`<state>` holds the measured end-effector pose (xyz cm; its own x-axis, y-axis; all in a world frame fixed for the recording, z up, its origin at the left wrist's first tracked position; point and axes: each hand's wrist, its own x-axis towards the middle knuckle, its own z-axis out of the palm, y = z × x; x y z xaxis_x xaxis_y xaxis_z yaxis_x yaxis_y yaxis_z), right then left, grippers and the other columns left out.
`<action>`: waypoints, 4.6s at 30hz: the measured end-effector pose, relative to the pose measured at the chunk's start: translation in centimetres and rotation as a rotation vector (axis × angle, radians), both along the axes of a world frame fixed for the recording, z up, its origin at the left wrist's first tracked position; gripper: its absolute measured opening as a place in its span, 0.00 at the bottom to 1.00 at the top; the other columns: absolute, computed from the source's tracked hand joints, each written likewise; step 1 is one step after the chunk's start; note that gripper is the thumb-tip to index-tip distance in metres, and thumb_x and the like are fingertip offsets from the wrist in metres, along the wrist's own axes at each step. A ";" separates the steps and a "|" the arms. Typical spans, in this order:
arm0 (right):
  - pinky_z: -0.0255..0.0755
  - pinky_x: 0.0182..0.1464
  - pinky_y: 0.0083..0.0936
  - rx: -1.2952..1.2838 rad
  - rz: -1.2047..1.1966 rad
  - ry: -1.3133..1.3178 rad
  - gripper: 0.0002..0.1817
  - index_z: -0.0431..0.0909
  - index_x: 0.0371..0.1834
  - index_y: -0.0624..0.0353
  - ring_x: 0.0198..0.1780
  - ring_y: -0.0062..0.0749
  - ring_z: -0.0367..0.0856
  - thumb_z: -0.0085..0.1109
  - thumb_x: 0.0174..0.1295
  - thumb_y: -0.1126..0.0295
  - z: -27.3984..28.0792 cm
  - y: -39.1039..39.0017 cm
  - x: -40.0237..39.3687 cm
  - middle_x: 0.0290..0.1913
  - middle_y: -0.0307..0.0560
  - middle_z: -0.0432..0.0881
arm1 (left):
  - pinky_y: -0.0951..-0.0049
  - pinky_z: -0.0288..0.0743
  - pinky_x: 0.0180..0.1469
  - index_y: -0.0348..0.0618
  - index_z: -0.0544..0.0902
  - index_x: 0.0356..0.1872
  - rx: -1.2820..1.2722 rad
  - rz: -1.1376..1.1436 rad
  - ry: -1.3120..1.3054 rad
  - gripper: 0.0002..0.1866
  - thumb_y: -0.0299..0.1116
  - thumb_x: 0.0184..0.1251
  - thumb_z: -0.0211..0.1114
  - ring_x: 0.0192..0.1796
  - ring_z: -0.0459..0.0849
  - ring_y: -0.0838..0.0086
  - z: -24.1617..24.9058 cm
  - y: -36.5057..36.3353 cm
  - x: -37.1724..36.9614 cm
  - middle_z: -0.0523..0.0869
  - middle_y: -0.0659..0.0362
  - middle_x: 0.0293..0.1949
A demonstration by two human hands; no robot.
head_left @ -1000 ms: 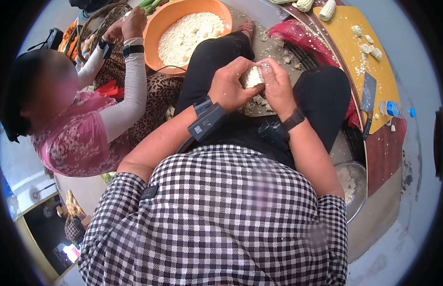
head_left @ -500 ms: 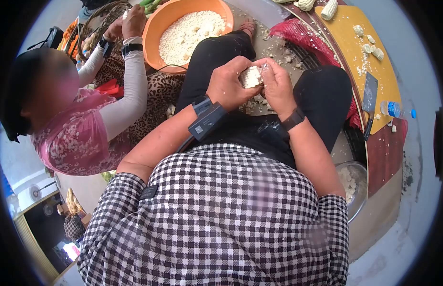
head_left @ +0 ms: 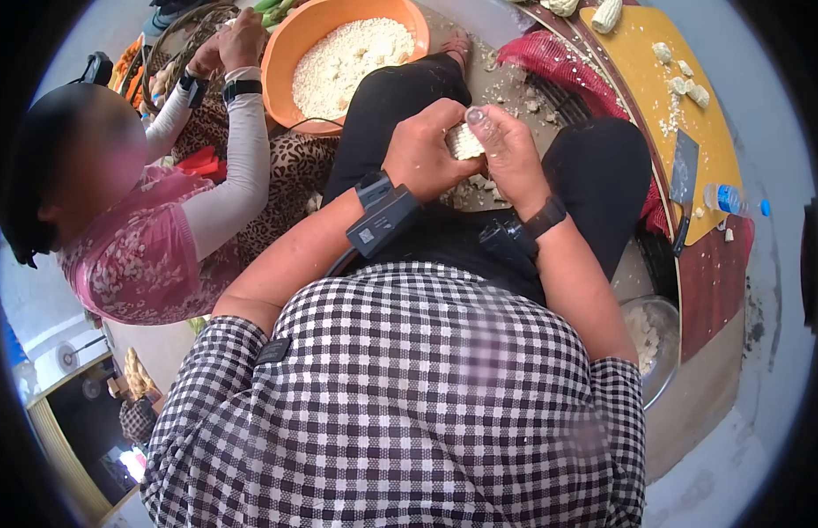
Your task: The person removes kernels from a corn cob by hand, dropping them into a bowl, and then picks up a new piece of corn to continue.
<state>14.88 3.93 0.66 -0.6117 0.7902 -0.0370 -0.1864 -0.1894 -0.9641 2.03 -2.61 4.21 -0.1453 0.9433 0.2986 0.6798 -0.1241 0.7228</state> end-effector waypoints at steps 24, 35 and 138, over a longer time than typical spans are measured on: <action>0.65 0.24 0.13 -0.026 0.019 -0.019 0.16 0.78 0.41 0.62 0.24 0.13 0.70 0.48 0.71 0.59 0.6 0.1 0.6 0.31 0.35 0.78 | 0.72 0.77 0.39 0.37 0.80 0.39 0.007 -0.001 -0.098 0.20 0.32 0.43 0.76 0.35 0.84 0.66 0.1 -0.4 -0.4 0.82 0.54 0.32; 0.72 0.40 0.21 0.264 -0.049 -0.081 0.17 0.77 0.43 0.64 0.34 0.22 0.76 0.46 0.72 0.60 -1.3 0.3 -0.1 0.33 0.39 0.80 | 0.71 0.76 0.37 0.37 0.81 0.39 0.033 -0.029 -0.031 0.19 0.31 0.43 0.75 0.33 0.83 0.64 -0.6 -0.5 -0.7 0.81 0.53 0.31; 0.55 0.18 0.08 -0.523 0.021 0.129 0.14 0.76 0.45 0.59 0.23 0.13 0.67 0.42 0.71 0.63 0.0 0.5 0.5 0.32 0.37 0.77 | 0.75 0.75 0.40 0.40 0.83 0.45 -0.009 -0.060 -0.194 0.19 0.27 0.47 0.70 0.37 0.81 0.72 -1.4 -0.4 -1.4 0.80 0.58 0.36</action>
